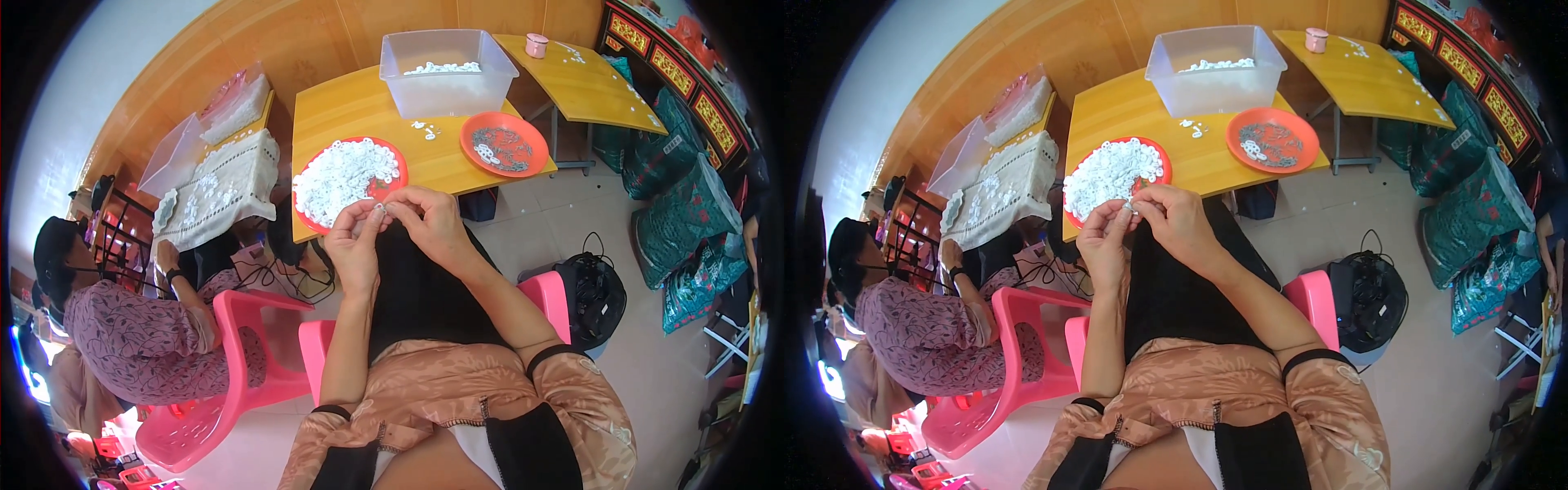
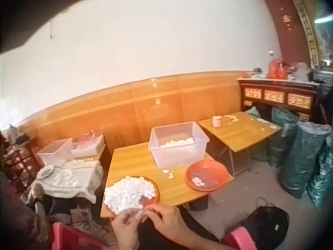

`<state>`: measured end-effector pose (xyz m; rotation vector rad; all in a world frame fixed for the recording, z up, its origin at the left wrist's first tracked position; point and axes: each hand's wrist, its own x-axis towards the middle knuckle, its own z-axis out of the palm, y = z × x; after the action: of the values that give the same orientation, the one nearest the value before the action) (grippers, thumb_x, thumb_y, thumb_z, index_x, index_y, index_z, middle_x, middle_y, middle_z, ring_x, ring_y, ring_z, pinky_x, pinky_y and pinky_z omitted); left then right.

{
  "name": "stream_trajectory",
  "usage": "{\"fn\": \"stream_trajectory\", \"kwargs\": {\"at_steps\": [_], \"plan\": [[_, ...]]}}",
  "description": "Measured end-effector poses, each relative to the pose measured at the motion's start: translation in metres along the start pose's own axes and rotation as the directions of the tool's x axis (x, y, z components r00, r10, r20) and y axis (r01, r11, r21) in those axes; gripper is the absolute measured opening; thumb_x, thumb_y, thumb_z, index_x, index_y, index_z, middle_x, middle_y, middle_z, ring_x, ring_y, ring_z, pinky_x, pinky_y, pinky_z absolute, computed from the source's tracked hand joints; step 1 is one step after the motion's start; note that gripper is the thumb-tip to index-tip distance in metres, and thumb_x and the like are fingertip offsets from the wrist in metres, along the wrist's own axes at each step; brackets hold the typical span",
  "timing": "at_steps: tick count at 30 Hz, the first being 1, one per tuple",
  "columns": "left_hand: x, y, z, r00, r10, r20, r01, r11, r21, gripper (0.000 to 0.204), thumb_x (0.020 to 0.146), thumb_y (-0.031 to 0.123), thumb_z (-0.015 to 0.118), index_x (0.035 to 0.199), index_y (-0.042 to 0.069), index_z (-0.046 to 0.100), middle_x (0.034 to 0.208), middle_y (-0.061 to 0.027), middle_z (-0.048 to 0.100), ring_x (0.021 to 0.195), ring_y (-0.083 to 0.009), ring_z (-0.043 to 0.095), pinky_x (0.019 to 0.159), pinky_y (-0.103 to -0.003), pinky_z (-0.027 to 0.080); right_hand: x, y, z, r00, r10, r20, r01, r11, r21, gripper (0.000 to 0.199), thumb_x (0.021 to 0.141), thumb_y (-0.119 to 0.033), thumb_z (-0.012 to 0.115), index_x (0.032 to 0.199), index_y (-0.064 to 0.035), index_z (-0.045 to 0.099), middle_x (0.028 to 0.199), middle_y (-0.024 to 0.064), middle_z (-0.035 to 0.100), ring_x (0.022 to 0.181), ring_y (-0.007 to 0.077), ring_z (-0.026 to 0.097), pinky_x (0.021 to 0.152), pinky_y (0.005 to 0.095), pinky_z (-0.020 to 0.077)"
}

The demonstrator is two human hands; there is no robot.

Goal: Sorting and inspecting small white dice-like components from a red plate into a plastic container.

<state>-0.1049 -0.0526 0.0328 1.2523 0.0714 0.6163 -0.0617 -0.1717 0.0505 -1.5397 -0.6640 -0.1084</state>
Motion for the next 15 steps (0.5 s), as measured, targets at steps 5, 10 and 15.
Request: {"fn": "stream_trajectory", "kwargs": {"at_steps": [5, 10, 15], "plan": [[0.009, -0.003, -0.013, 0.999, -0.009, -0.042, 0.007, 1.000, -0.030, 0.011, 0.081, -0.002, 0.061, 0.093, -0.003, 0.060, 0.080, -0.0065, 0.062, 0.070, -0.0102, 0.060, 0.064, -0.020, 0.048, 0.012, 0.019, 0.000, 0.990, 0.133, 0.037, -0.137, 0.985, 0.105, 0.017, 0.085, -0.010, 0.057, 0.094, 0.0029, 0.064, 0.077, 0.0064, 0.065, 0.069, 0.0069, 0.059, 0.060, 0.0214, 0.0467], [0.026, 0.019, -0.042, 0.960, -0.045, -0.277, 0.002, 0.988, -0.154, 0.016, 0.082, -0.001, 0.061, 0.098, -0.002, 0.059, 0.085, -0.0070, 0.062, 0.071, -0.0129, 0.061, 0.064, -0.020, 0.050, 0.059, 0.092, -0.012, 0.997, -0.021, -0.074, -0.005, 0.941, -0.338, 0.018, 0.080, -0.017, 0.061, 0.088, -0.0013, 0.067, 0.074, 0.0113, 0.066, 0.066, 0.0174, 0.062, 0.060, 0.0293, 0.0472], [0.032, 0.021, -0.059, 0.954, -0.063, -0.293, 0.013, 0.986, -0.168, 0.016, 0.083, 0.004, 0.062, 0.098, 0.002, 0.059, 0.082, -0.0035, 0.062, 0.068, -0.0079, 0.060, 0.061, -0.017, 0.049, 0.096, 0.110, 0.006, 0.996, -0.044, 0.079, 0.084, 0.776, -0.625, 0.014, 0.074, -0.014, 0.059, 0.080, -0.0053, 0.068, 0.076, 0.0154, 0.064, 0.072, 0.0310, 0.062, 0.065, 0.0392, 0.0480]]}}
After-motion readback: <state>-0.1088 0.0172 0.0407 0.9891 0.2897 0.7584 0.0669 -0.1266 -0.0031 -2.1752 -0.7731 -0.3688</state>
